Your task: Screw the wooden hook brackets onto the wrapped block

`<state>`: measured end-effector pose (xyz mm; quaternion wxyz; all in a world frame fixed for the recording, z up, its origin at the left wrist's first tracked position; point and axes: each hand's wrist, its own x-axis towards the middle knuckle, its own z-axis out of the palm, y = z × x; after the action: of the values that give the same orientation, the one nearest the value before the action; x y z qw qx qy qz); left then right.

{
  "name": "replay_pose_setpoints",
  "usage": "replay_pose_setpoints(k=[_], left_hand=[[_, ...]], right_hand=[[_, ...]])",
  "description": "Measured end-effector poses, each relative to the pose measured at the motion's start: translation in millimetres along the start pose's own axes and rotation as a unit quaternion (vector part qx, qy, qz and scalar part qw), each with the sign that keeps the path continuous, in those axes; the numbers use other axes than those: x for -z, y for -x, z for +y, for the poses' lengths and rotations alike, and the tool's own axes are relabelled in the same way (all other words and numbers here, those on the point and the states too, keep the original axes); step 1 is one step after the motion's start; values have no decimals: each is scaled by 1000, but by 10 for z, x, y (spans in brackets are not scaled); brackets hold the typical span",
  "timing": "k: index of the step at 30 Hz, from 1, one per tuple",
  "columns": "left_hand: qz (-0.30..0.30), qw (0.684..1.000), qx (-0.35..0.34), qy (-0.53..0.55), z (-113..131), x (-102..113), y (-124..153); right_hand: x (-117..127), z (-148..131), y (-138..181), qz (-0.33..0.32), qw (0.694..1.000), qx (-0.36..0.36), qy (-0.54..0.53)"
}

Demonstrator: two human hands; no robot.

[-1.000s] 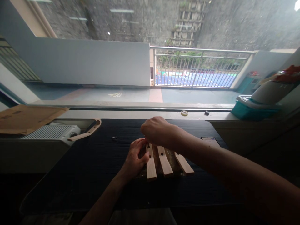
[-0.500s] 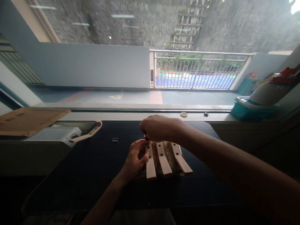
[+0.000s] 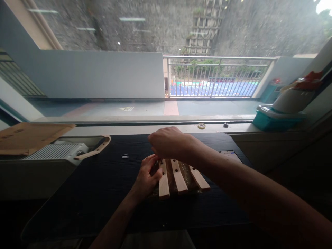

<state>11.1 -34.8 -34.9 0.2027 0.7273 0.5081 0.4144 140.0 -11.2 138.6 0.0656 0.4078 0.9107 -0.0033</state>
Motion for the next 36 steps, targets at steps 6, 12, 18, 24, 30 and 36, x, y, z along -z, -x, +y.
replay_pose_setpoints(k=[6,12,18,24,30,36], left_hand=[[-10,1000,7,2,34,20,-7],[-11,1000,12,3,32,13,-3],[-10,1000,9,-9,10,-3,-2],[-28,999,20,-15,18,6,-4],[-25,999,12,-19,11,4,-7],[-10,1000,0,-17,-8,-9,1]], right_hand=[[-129,-15,-65,12,1000,-7,0],[-291,16,-99,64,994,-77,-41],[-99,26,14,58,998,-37,-11],[-190,-34,25,54,998,-24,-25],[-364,-41,-32,86,992,-84,-42],[-197,2,29,93,994,-60,-10]])
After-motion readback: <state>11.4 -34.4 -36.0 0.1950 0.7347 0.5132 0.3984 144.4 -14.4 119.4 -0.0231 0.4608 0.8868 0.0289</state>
